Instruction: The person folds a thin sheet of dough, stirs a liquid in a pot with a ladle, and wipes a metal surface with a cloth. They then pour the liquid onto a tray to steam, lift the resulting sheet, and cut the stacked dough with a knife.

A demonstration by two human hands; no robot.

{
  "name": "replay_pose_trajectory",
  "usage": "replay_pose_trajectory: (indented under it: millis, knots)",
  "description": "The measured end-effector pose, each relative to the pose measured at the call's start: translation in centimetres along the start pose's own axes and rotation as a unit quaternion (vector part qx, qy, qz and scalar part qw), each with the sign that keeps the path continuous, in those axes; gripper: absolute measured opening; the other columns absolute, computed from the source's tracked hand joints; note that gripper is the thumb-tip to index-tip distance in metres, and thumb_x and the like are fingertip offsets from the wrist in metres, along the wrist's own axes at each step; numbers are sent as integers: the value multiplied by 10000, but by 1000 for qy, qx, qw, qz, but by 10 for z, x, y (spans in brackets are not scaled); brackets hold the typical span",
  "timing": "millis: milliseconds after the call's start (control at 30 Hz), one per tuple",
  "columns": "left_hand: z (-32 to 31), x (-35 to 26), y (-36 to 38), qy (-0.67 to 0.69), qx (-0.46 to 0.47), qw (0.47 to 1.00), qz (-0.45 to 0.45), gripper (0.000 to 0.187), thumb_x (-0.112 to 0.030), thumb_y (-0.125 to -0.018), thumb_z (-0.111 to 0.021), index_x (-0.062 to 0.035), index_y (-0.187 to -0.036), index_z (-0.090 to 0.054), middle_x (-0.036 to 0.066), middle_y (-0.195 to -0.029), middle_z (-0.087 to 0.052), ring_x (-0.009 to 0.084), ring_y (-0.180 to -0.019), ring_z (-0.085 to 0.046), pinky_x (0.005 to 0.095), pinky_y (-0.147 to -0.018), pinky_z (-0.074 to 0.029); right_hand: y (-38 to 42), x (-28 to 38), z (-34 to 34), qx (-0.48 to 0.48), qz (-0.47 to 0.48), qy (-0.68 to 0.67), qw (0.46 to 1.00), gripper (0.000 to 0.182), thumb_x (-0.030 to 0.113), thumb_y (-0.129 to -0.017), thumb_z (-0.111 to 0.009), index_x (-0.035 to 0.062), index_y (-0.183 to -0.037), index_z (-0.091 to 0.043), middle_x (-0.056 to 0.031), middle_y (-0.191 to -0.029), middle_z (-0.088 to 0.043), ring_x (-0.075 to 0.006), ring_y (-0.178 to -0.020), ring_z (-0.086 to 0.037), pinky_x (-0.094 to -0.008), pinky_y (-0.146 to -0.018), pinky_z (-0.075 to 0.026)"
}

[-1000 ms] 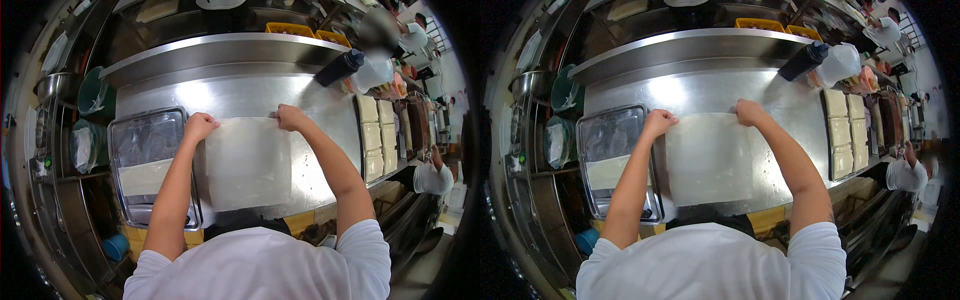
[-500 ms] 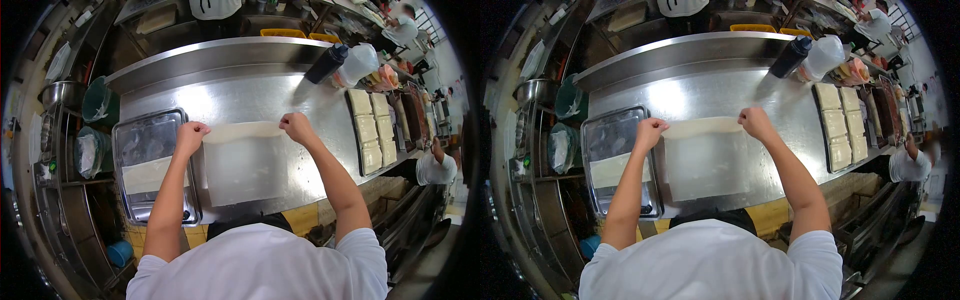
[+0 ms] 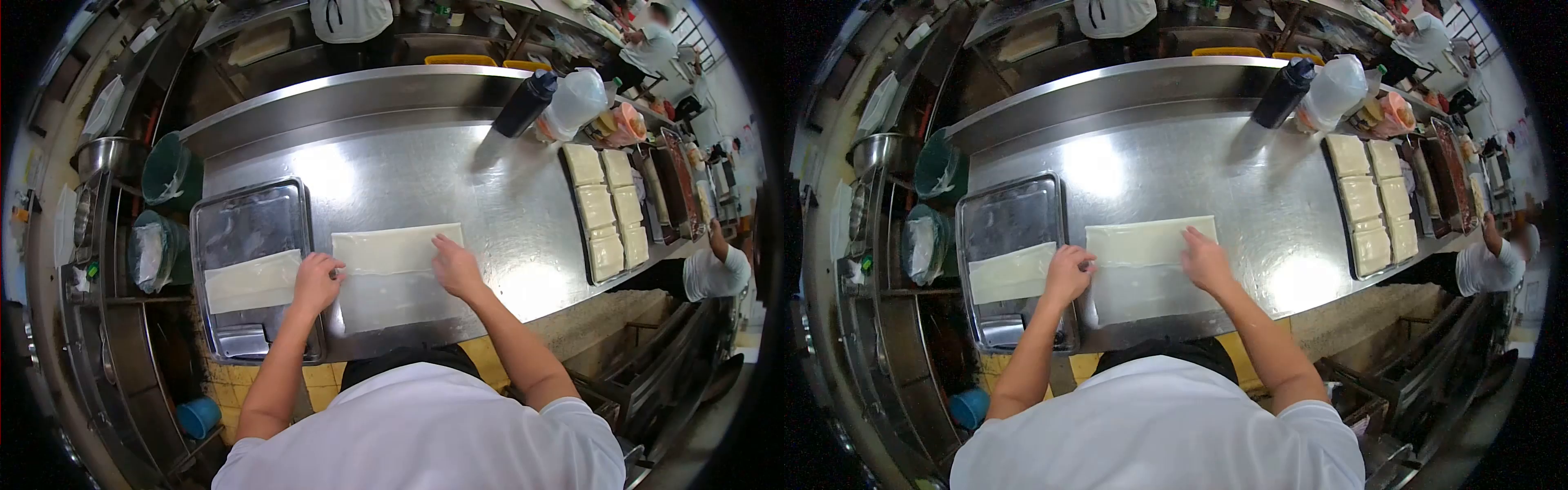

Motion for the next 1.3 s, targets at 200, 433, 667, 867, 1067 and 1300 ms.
replay_pose_trajectory:
  millis: [200,433,667,867,1067,1300]
  knots:
    - [4,-22,-7,37,-27,999,-11,183,-119,-760,-812,-70,-929,-765,104,-984,-718,342,-1008,-626,436,-910,-501,-17,-29,-38,25,-7,171,985,759,449,-1022,-522,-72,-1539,-326,-255,-1645,-266,-401,-1534,-236,-526,-1247,-189]
    - [16,-9,1,61,-51,995,58,173,-114,-778,-807,-60,-935,-758,106,-990,-715,341,-1008,-623,434,-898,-508,-20,-30,-46,33,-48,228,972,771,489,-1053,-440,-71,-1561,-291,-253,-1662,-230,-377,-1565,-167,-505,-1267,-143]
    - [28,9,-29,56,-98,991,69,162,-156,-818,-776,-64,-950,-757,113,-1007,-714,345,-1012,-624,445,-910,-503,-42,94,-141,39,124,181,975,783,489,-1028,-473,-73,-1552,-320,-260,-1644,-275,-380,-1553,-212,-526,-1260,-158]
    - [11,29,-57,38,-60,995,69,210,-178,-844,-749,-54,-1014,-754,148,-1068,-709,345,-1063,-629,439,-952,-502,-62,135,-173,74,161,174,969,769,463,-1004,-527,-81,-1523,-367,-262,-1627,-307,-387,-1541,-239,-534,-1252,-175]
    - [-25,37,-78,-37,41,998,33,274,-262,-863,-760,-41,-1025,-740,152,-1083,-691,356,-1110,-608,462,-966,-489,-41,68,-121,19,81,186,979,753,423,-1010,-536,-62,-1545,-323,-273,-1641,-265,-408,-1545,-217,-525,-1260,-151]
    - [-11,22,-96,-91,182,978,40,362,-396,-851,-785,-74,-1010,-740,151,-1093,-704,361,-1099,-636,474,-941,-502,-44,9,-72,-85,0,216,973,657,347,-981,-607,-64,-1464,-439,-276,-1540,-409,-429,-1457,-353,-537,-1214,-250]
Point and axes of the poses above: each hand's wrist, its own y-axis away from the middle knuckle, its own z-axis out of the back of the hand, x = y × z, the point moved 1 cm from there along -y, towards the middle knuckle
